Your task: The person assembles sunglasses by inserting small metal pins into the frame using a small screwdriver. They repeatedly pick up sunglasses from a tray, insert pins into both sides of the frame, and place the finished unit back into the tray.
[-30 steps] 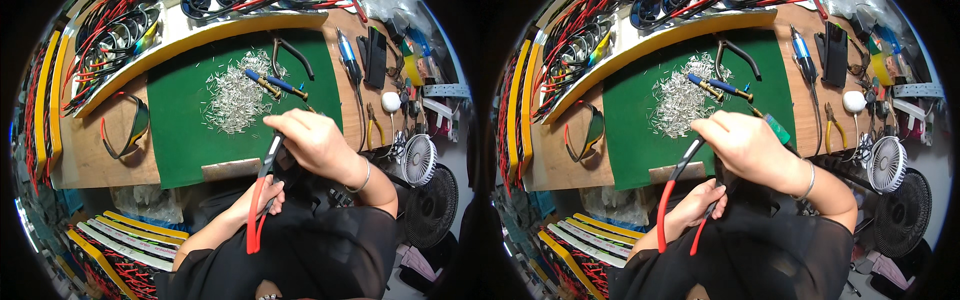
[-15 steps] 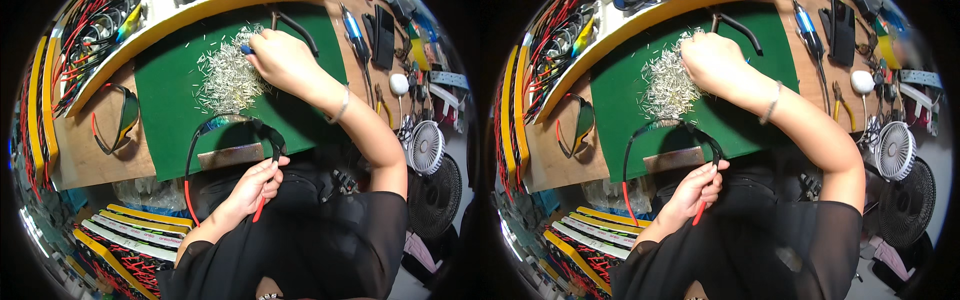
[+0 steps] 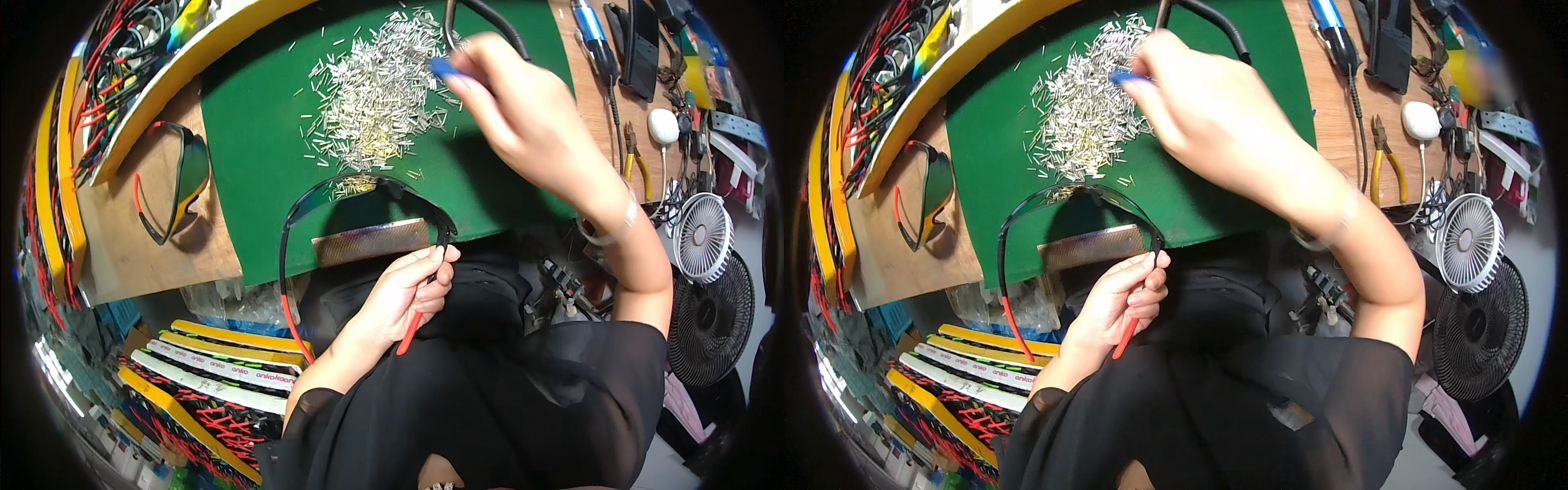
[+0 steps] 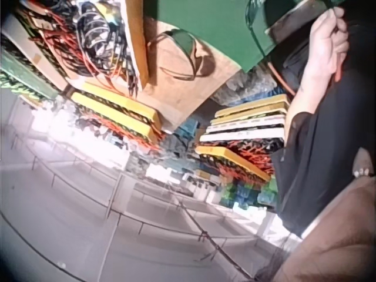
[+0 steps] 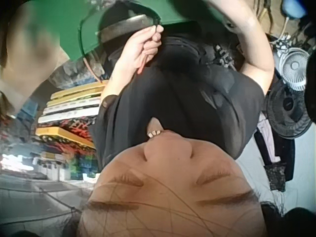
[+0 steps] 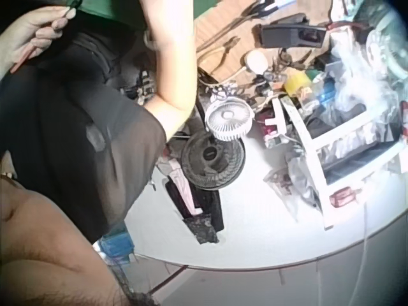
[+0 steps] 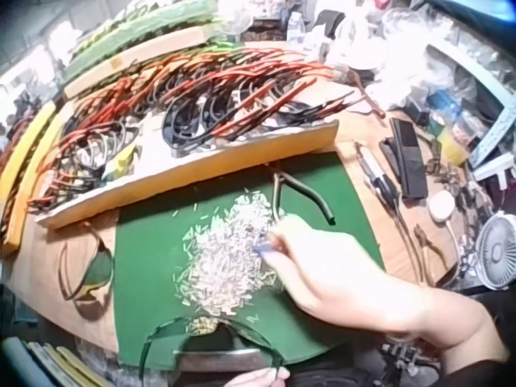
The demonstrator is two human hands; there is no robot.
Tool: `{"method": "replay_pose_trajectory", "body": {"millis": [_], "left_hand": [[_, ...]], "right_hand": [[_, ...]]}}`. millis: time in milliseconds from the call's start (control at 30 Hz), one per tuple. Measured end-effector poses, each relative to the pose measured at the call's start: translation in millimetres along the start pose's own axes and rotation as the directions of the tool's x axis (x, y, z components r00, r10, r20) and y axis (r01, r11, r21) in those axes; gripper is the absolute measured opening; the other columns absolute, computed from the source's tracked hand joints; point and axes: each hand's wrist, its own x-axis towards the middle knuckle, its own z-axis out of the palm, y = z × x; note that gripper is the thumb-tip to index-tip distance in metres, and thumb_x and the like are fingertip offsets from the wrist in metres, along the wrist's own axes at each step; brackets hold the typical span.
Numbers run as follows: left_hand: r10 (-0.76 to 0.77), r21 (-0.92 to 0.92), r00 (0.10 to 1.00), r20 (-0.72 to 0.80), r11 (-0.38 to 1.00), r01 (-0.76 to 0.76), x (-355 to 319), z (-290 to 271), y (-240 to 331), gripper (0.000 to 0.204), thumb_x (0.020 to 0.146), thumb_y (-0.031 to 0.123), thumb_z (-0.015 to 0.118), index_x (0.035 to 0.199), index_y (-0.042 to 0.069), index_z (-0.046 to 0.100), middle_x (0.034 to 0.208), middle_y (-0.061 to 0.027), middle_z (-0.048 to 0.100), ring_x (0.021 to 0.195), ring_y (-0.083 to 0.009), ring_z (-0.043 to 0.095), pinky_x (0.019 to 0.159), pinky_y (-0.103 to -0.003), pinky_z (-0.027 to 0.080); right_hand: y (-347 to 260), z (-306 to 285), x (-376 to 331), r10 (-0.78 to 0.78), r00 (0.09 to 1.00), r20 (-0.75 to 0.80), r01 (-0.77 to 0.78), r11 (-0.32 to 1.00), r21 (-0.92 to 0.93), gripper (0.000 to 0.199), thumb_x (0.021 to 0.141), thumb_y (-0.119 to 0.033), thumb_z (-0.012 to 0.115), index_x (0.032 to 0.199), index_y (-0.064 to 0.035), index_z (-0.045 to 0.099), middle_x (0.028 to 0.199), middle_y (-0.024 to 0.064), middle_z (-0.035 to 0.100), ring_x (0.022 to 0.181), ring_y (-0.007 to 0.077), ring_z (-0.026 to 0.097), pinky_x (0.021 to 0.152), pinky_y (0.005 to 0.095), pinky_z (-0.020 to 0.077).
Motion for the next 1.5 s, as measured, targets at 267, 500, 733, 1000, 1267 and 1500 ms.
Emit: {"method": "replay_pose_trajectory", "body": {"millis": [267, 500, 733, 1000, 1267, 1500], "left_hand": [[0.178, 0.201, 0.964, -0.197, 0.97, -0.138, 2.3, 17.9, -16.9, 0.024, 0.094, 0.029, 0.044, 0.092, 0.007, 0.054, 0.058, 0.0037, 0.041, 0.045, -0.0036, 0.029, 0.04, -0.017, 0.024], [0.165, 0.18, 0.978, -0.129, 0.974, -0.14, 4.1, 9.3, -14.3, 0.024, 0.094, 0.029, 0.045, 0.094, 0.006, 0.052, 0.062, 0.0039, 0.044, 0.043, -0.0027, 0.029, 0.04, -0.017, 0.024], [0.161, 0.132, 0.977, -0.137, 0.981, -0.143, 4.6, 12.1, -15.4, 0.022, 0.095, 0.027, 0.042, 0.091, 0.008, 0.052, 0.057, 0.0045, 0.037, 0.043, -0.0029, 0.028, 0.038, -0.016, 0.023], [0.168, 0.156, 0.974, -0.155, 0.977, -0.144, 4.4, 13.4, -16.2, 0.022, 0.094, 0.028, 0.043, 0.091, 0.008, 0.053, 0.059, 0.0047, 0.038, 0.044, -0.003, 0.029, 0.039, -0.016, 0.024], [0.178, 0.142, 0.971, -0.159, 0.978, -0.156, 5.1, 14.4, -17.3, 0.022, 0.094, 0.028, 0.043, 0.09, 0.008, 0.052, 0.06, 0.0049, 0.038, 0.044, -0.003, 0.028, 0.039, -0.016, 0.024], [0.212, 0.19, 0.96, -0.183, 0.966, -0.177, 6.4, 18.6, -19.2, 0.022, 0.095, 0.029, 0.043, 0.089, 0.009, 0.051, 0.06, 0.0051, 0.039, 0.044, -0.0029, 0.028, 0.039, -0.016, 0.024]], "right_hand": [[-20.6, -39.4, -105.6, 0.358, 0.79, 0.498, -0.532, 0.805, 0.264, 0.011, 0.078, -0.009, 0.063, 0.083, -0.0012, 0.057, 0.064, 0.0077, 0.053, 0.053, 0.0145, 0.051, 0.051, 0.0256, 0.0415], [-11.1, 1.5, -112.0, 0.274, 0.865, 0.42, -0.427, 0.842, 0.33, 0.009, 0.077, -0.004, 0.063, 0.083, 0.0008, 0.058, 0.061, 0.0029, 0.053, 0.05, 0.0074, 0.046, 0.046, 0.0218, 0.0362], [-5.4, 4.4, -116.7, 0.294, 0.85, 0.437, -0.475, 0.786, 0.395, 0.008, 0.078, -0.005, 0.063, 0.082, 0.0009, 0.058, 0.059, -0.0004, 0.052, 0.049, 0.0055, 0.043, 0.046, 0.0204, 0.0347], [-8.8, 1.7, -112.0, 0.311, 0.824, 0.474, -0.491, 0.81, 0.32, 0.011, 0.079, -0.012, 0.063, 0.081, -0.0026, 0.058, 0.061, 0.0067, 0.054, 0.049, 0.0147, 0.051, 0.045, 0.0252, 0.0394], [-8.5, 3.1, -110.8, 0.313, 0.823, 0.474, -0.493, 0.807, 0.324, 0.011, 0.08, -0.012, 0.062, 0.081, -0.0019, 0.058, 0.063, 0.0087, 0.057, 0.053, 0.017, 0.056, 0.048, 0.0256, 0.0426], [-26.3, -3.7, -101.1, 0.105, 0.955, 0.277, -0.119, 0.992, 0.036, 0.011, 0.072, -0.011, 0.066, 0.075, -0.0074, 0.056, 0.067, 0.007, 0.054, 0.061, 0.0238, 0.057, 0.052, 0.032, 0.0463]]}}
